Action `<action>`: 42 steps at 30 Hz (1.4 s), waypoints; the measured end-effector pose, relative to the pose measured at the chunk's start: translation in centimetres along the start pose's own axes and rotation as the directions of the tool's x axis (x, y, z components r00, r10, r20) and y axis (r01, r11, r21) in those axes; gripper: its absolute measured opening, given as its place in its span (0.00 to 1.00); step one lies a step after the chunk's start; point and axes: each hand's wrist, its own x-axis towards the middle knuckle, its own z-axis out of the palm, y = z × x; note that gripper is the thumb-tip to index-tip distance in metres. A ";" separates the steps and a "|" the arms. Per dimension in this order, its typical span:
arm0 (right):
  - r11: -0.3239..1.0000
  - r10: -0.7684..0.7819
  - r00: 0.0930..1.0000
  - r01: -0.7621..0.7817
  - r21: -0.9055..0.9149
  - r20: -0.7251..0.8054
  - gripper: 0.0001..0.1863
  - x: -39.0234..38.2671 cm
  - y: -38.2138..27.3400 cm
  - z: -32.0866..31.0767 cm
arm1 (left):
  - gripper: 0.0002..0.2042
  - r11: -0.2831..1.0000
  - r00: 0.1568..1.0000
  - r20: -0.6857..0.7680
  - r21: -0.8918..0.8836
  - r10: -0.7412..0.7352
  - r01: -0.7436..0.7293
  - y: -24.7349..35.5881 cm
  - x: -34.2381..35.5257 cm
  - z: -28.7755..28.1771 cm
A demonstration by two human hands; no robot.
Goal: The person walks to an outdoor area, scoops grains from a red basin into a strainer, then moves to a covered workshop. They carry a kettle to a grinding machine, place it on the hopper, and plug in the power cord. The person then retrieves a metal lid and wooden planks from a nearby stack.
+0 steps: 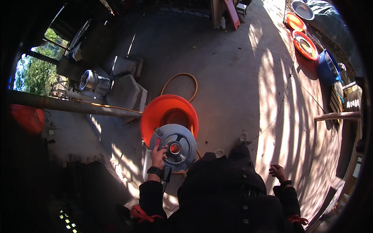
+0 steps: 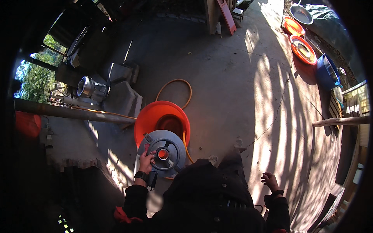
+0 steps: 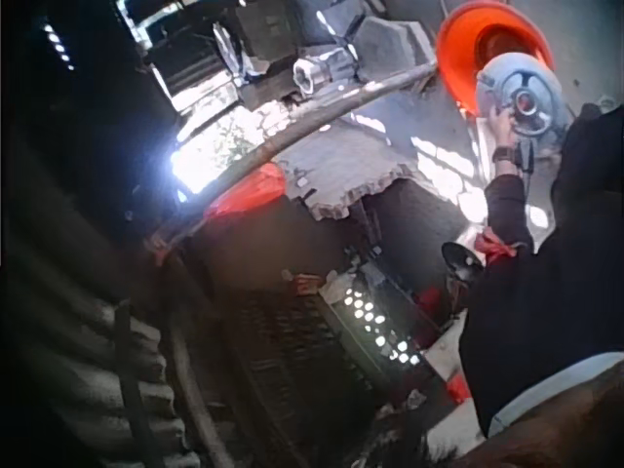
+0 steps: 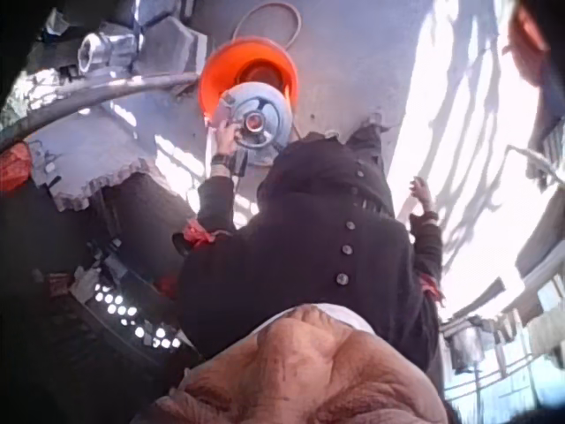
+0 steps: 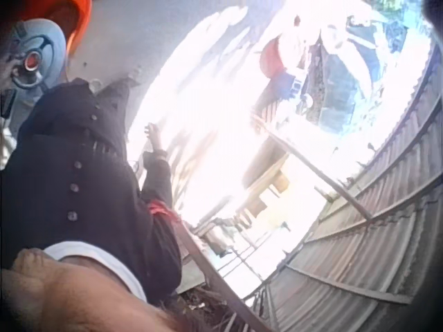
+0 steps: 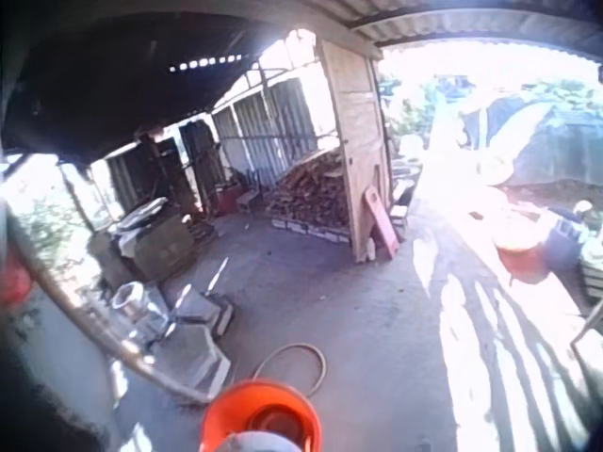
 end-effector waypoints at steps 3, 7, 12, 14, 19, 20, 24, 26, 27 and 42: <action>0.994 -0.006 0.998 0.013 -0.113 0.060 0.16 5.4 -5.5 -4.3 | 0.10 0.995 0.997 -0.070 -0.095 0.026 -0.033 1.6 0.5 5.6; 0.986 -0.042 0.997 0.053 -0.159 0.069 0.16 13.0 -13.2 -9.8 | 0.10 0.987 0.984 -0.178 -0.154 0.008 -0.036 1.9 2.4 12.1; 0.949 -0.060 0.991 0.093 -0.301 0.117 0.16 21.2 -24.5 -14.3 | 0.13 0.990 0.960 -0.271 -0.140 -0.066 0.029 -0.1 4.8 17.3; 0.912 -0.099 0.985 0.147 -0.382 0.142 0.16 24.4 -29.6 -15.3 | 0.13 0.984 0.954 -0.286 -0.172 -0.090 0.041 -1.0 5.2 18.7; 0.886 -0.148 0.975 0.205 -0.416 0.165 0.15 33.3 -43.1 -15.5 | 0.07 0.918 0.888 -0.256 -0.216 -0.381 0.332 -4.1 8.5 19.2; 0.873 -0.150 0.976 0.206 -0.443 0.158 0.15 35.2 -46.0 -14.9 | 0.06 0.892 0.860 -0.253 -0.226 -0.443 0.393 -4.7 9.7 19.2; 0.796 -0.104 0.973 0.207 -0.569 0.208 0.15 42.0 -58.3 -11.0 | 0.08 0.857 0.800 -0.308 -0.212 -0.515 0.470 -5.2 15.0 20.4; 0.759 -0.056 0.982 0.160 -0.631 0.181 0.14 44.4 -64.7 -7.7 | 0.16 0.862 0.814 -0.316 -0.322 -0.488 0.392 -3.7 17.7 21.2; 0.742 0.025 0.985 0.097 -0.663 0.172 0.14 45.3 -68.0 -5.7 | 0.17 0.870 0.796 -0.362 -0.285 -0.486 0.402 -2.5 19.1 21.6; 0.442 -0.028 0.871 0.450 -0.776 0.490 0.16 62.1 -120.5 30.4 | 0.18 0.789 0.708 -0.591 -0.609 -0.387 -0.077 30.3 48.7 25.4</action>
